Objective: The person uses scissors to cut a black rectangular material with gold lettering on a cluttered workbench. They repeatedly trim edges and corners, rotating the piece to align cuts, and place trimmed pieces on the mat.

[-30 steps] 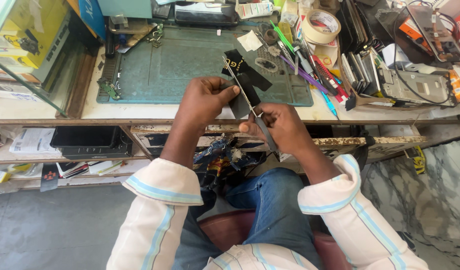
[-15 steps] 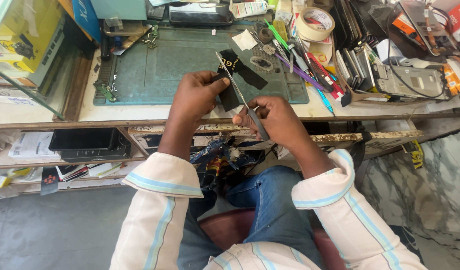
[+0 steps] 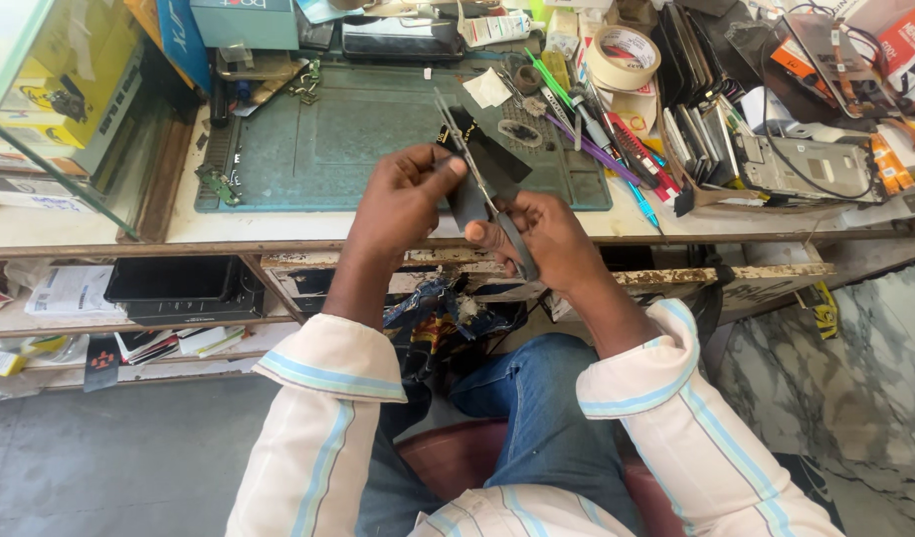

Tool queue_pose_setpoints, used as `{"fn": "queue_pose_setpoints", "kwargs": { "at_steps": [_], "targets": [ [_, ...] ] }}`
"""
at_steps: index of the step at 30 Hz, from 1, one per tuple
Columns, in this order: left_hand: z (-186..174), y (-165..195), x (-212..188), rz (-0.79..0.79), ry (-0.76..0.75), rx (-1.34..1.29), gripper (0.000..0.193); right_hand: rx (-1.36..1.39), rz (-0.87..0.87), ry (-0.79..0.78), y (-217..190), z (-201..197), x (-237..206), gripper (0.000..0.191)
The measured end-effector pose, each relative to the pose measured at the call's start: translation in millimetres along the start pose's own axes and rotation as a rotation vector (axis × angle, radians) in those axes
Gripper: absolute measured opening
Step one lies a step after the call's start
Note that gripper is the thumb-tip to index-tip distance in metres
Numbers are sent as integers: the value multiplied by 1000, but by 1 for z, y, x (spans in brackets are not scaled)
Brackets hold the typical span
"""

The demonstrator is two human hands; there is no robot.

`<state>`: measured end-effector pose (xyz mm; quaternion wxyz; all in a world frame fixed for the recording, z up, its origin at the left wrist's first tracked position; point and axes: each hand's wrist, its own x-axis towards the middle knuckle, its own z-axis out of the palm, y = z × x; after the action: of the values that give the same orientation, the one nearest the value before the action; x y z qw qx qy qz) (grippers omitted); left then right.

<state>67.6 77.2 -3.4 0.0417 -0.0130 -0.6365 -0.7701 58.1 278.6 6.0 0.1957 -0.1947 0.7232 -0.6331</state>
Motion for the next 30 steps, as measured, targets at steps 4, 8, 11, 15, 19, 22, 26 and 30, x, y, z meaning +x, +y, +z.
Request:
{"fn": "queue_pose_setpoints", "kwargs": {
  "at_steps": [4,8,11,15,19,22,26,30],
  "targets": [
    [-2,-2,-1,24,24,39,22,-92,5,-7,-5,1,1,39],
    [-4,-7,3,125,2,46,22,-229,-66,16,-7,2,2,38],
    [-4,-9,11,153,13,127,27,-299,-81,47,-11,1,6,39],
    [-3,-5,21,183,21,168,28,-513,-119,116,-16,-3,13,41],
    [0,-1,27,100,50,167,25,-563,-95,122,-17,-6,20,41],
    [2,1,33,70,54,156,24,-513,-95,114,-14,-6,23,40],
    [1,1,36,91,-37,68,22,-362,-54,53,-17,-12,21,40],
    [3,1,33,132,-77,45,21,-358,-15,40,-20,-14,19,40]
  ]
}}
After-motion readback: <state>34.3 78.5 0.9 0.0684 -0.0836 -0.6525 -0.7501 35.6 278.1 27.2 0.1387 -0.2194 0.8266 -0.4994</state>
